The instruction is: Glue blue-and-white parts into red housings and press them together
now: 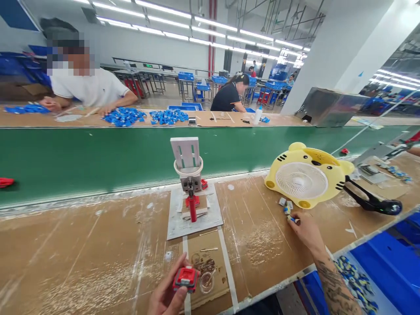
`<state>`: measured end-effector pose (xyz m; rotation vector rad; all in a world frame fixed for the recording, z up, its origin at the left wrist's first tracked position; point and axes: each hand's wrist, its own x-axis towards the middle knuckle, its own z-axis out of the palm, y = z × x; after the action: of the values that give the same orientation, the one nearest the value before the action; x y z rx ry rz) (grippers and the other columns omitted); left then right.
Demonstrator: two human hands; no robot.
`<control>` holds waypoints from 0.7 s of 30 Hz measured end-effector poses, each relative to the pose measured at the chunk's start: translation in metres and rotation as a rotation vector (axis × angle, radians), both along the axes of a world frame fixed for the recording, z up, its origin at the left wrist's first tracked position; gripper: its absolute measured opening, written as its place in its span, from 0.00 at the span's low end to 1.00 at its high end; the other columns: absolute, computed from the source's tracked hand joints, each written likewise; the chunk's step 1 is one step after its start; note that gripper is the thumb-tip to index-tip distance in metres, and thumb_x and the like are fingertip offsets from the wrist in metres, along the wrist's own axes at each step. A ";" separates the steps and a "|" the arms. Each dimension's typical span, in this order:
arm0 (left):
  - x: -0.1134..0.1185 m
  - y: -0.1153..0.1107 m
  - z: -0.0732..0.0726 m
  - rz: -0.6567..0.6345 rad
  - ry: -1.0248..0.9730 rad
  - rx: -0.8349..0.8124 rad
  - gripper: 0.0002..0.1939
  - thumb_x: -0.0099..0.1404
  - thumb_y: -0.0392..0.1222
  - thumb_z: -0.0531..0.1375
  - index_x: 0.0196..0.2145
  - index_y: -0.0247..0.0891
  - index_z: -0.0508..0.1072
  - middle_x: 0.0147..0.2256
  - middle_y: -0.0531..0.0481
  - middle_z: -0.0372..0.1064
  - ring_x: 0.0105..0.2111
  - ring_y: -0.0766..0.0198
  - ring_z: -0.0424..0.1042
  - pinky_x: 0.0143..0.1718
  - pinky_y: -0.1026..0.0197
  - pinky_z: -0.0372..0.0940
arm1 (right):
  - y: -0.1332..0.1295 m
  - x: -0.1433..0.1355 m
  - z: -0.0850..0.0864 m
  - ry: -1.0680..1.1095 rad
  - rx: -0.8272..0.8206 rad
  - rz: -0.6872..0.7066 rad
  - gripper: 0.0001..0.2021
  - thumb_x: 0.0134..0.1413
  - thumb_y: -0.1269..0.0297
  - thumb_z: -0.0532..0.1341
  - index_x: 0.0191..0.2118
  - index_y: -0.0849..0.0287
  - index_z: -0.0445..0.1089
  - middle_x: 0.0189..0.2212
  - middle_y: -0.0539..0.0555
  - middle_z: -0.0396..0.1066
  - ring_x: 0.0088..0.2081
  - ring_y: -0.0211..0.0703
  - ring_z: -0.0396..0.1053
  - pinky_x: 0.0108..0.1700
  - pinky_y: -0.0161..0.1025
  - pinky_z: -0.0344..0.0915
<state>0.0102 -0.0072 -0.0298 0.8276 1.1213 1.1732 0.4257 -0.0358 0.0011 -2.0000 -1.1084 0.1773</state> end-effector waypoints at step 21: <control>0.038 0.019 0.022 -0.208 -0.069 0.173 0.25 0.51 0.53 0.75 0.45 0.39 0.83 0.38 0.42 0.82 0.38 0.53 0.81 0.42 0.56 0.77 | 0.021 -0.197 0.027 0.434 0.217 0.733 0.14 0.59 0.51 0.68 0.44 0.52 0.82 0.34 0.57 0.80 0.32 0.45 0.76 0.35 0.39 0.75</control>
<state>0.0479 0.0122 -0.0079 1.0041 0.8634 1.1248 0.2292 -0.0151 0.0278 -1.2082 -1.4405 0.7911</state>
